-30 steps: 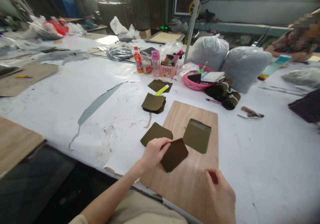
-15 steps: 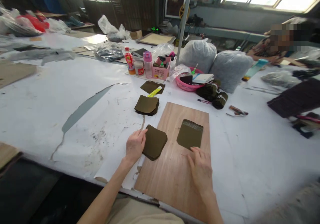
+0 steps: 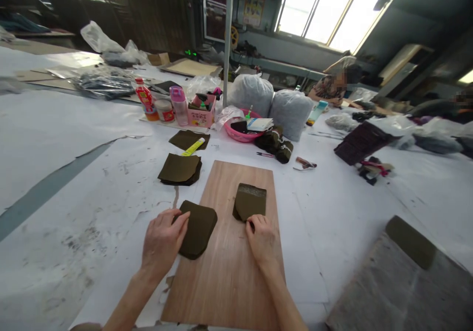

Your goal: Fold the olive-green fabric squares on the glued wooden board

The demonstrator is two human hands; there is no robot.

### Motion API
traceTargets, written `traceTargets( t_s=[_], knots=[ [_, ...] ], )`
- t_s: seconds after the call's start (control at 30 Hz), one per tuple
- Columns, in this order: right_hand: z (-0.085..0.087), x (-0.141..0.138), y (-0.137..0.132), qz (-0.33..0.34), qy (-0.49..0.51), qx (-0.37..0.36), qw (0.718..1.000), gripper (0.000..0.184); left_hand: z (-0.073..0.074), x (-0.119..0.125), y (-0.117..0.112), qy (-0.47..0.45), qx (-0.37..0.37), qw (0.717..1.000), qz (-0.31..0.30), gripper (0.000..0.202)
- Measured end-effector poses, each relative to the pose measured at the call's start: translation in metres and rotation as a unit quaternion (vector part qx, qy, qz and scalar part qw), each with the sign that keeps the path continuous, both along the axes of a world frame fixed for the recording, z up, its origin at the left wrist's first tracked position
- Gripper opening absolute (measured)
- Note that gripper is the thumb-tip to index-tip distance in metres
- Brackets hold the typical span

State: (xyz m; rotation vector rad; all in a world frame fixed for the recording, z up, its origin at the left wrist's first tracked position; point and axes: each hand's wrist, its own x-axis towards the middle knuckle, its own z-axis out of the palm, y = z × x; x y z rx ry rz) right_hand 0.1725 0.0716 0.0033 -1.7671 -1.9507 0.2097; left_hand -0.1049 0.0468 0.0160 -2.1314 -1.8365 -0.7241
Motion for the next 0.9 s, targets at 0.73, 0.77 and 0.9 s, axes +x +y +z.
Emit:
traceTargets(
  t_s=[0.73, 0.77, 0.9],
  knots=[
    [0.000, 0.021, -0.008, -0.025, 0.209, -0.135, 0.968, 0.017, 0.000, 0.123, 0.014, 0.039, -0.021, 0.927, -0.373, 0.018],
    [-0.002, 0.023, -0.008, -0.025, 0.211, -0.135, 0.968, 0.018, -0.001, 0.125, 0.015, 0.048, -0.033, 0.927, -0.370, 0.016],
    [-0.010, 0.027, -0.004, -0.029, 0.218, -0.138, 0.966, 0.017, -0.010, 0.127, 0.019, 0.077, -0.086, 0.944, -0.310, 0.008]
  ],
)
